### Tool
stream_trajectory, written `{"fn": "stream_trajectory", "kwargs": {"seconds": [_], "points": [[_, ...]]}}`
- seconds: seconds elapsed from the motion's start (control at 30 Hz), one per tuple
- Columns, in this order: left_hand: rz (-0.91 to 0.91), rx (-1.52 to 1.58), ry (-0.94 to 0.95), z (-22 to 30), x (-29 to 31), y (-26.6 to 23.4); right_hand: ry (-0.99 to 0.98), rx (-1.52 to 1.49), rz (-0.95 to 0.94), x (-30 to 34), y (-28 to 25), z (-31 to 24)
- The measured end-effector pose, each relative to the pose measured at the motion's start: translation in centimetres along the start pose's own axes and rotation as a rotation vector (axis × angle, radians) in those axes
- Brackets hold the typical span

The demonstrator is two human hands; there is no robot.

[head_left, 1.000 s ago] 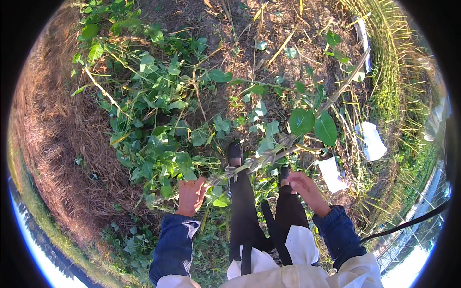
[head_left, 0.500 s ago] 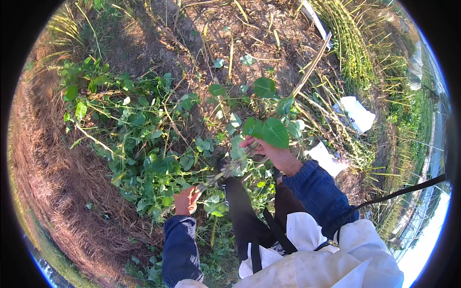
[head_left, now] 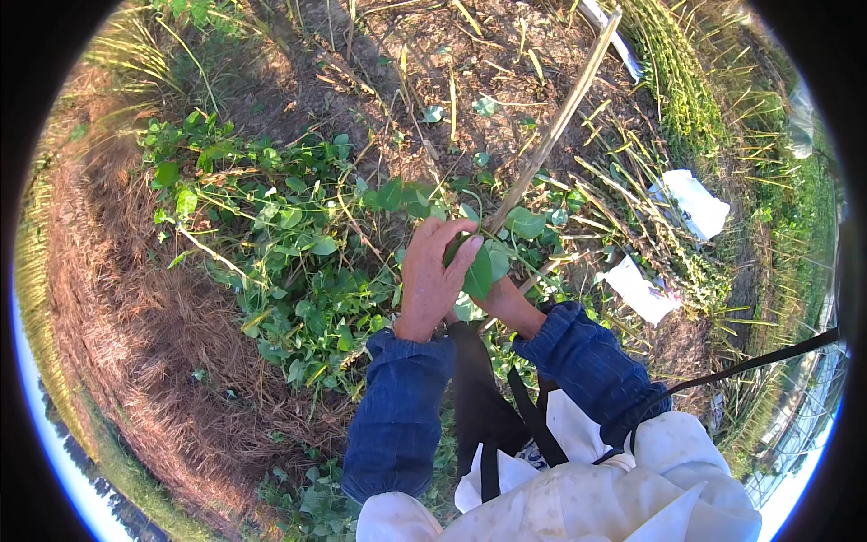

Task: The person harvests stalks from a field by hand and using a sickle, then gathers them into a bundle on the ground.

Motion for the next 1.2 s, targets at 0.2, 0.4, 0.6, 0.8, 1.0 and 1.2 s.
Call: {"fn": "stream_trajectory", "kwargs": {"seconds": [0.2, 0.4, 0.6, 0.8, 1.0, 1.2], "points": [[0.015, 0.466, -0.279, -2.4, -1.5, -2.0, 0.320, -0.355, -0.019, -0.6, -1.5, -3.3], [-0.247, -0.397, 0.454, -1.4, -4.1, 0.5, 0.387, -0.273, 0.011, 0.3, -3.0, -1.7], [0.218, -0.229, -0.271, -8.9, -6.3, -8.3, 0.433, -0.356, -0.084, 0.6, -3.6, -2.7], [0.128, -0.169, -0.295, -6.9, -0.7, -6.9, 0.301, -0.233, -0.182, 0.1, -5.8, -0.1], [-0.239, 0.109, -0.168, -4.7, 4.5, 0.8, 0.293, 0.033, -0.374, -2.2, -5.7, -2.1], [-0.254, 0.398, -0.387, -5.2, 6.0, 0.1, 0.450, -0.302, -0.482, -4.4, -6.4, -3.8]]}}
Point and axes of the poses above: each hand's wrist, its own x-axis away from the middle knuckle, its own y-axis out of the palm, z = x × y, the point moved 1 cm from there along -x, towards the middle knuckle, and after that the axes turned 2 degrees about x, right-handed, at the moved point
